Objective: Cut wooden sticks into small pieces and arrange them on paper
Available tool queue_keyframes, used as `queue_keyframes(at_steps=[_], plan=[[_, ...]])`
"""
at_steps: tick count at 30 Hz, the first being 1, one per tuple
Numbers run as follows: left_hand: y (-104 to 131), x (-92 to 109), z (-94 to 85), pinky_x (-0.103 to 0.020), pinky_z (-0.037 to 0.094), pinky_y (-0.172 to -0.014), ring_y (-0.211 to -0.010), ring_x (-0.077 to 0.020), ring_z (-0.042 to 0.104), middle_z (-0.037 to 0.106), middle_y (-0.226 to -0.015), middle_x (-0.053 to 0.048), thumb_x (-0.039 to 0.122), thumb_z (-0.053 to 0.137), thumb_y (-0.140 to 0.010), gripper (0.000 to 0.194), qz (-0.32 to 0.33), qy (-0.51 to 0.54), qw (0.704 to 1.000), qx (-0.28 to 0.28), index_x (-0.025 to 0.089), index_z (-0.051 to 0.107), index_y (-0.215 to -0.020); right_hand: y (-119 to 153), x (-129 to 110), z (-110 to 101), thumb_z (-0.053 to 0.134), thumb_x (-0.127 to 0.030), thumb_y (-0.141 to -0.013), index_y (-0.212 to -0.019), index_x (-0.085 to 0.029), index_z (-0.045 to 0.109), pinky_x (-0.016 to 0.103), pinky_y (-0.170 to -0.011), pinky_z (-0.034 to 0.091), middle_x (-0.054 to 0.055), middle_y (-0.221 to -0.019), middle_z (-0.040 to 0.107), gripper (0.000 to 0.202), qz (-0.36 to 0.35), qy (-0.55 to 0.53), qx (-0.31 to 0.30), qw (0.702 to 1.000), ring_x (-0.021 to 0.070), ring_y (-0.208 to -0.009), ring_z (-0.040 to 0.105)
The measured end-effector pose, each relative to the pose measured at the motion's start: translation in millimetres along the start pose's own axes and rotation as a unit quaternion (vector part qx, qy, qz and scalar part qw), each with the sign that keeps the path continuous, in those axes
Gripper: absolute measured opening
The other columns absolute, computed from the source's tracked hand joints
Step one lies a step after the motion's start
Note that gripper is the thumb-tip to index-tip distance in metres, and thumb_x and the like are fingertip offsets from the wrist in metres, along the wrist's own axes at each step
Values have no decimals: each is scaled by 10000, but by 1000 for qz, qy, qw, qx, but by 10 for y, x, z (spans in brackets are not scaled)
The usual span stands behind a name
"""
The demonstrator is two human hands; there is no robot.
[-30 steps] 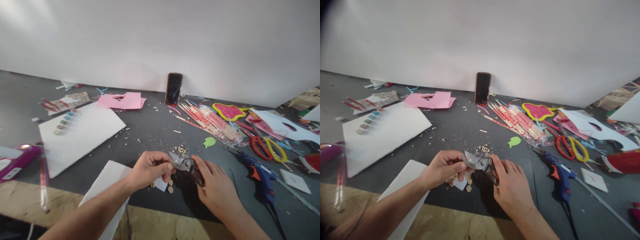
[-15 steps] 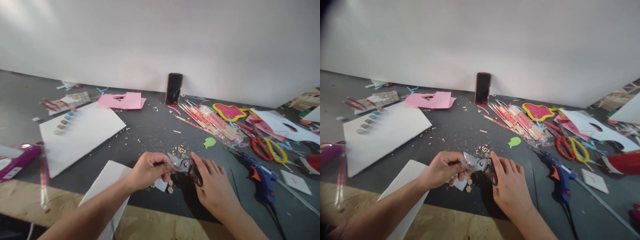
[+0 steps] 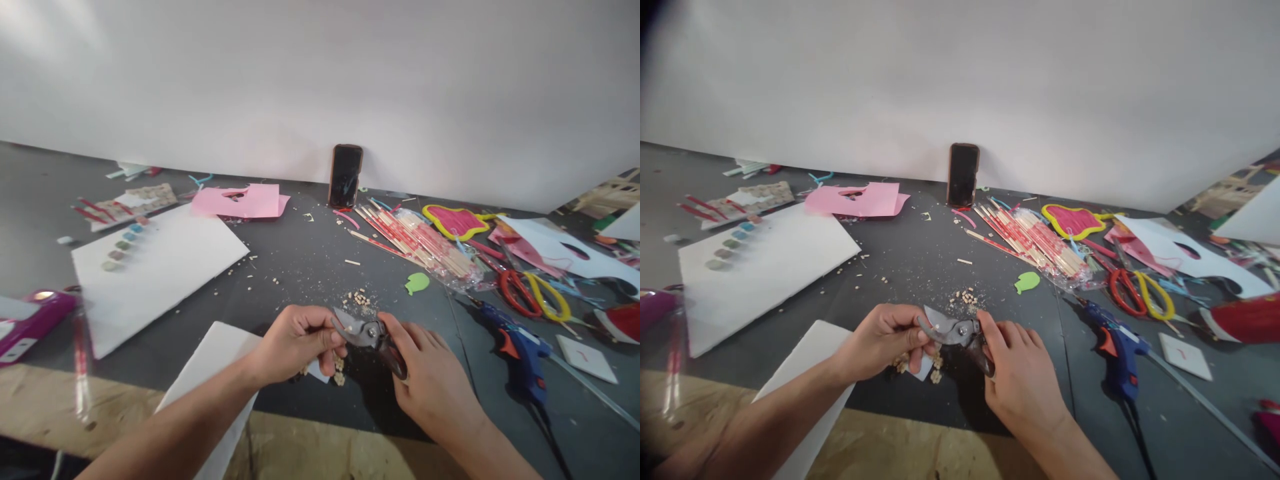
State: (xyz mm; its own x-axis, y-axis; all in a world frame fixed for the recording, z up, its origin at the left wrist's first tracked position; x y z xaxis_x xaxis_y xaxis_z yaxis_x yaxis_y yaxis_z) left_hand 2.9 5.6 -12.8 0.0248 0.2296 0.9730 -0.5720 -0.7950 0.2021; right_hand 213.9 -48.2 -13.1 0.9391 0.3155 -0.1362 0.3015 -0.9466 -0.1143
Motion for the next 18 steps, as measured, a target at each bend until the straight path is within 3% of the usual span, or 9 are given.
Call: queue_keyframes(at_steps=[4, 12, 18], plan=[[-27, 4, 8, -154, 328, -375, -385, -65, 496, 602, -480, -7, 320, 589, -787, 232, -13, 6, 1000, 10, 111, 611, -688, -6, 1, 6, 446, -99, -669, -1265, -199, 370, 356, -747, 413, 73, -962, 582, 609, 17, 15, -9, 1000, 216, -837, 538], [-52, 65, 38, -163, 391, -428, -422, -74, 525, 581, -472, 20, 223, 639, -715, 104, 7, -34, 997, 70, 125, 633, -683, -61, 10, 24, 464, -115, -688, -1317, -206, 308, 379, -783, 389, 89, -1071, 567, 654, 24, 20, 11, 999, 240, -954, 509], [-32, 20, 26, -159, 381, -416, -416, -76, 526, 604, -479, 0, 232, 577, -770, 152, 14, -64, 997, 42, 122, 648, -693, -39, 9, 26, 460, -116, -684, -1364, -211, 237, 400, -794, 380, 100, -1129, 544, 722, 9, 19, 11, 1000, 248, -987, 483]])
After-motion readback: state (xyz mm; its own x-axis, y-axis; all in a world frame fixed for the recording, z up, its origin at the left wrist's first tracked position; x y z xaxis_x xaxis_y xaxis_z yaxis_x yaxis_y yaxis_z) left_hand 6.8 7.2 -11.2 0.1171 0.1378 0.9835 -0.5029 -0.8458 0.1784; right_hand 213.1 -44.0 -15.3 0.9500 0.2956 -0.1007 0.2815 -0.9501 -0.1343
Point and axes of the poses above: each hand's wrist, its own y-axis away from the middle knuckle, its own z-axis out of the palm, x = y × z, the point moved 1 cm from there along -y, towards the middle knuckle
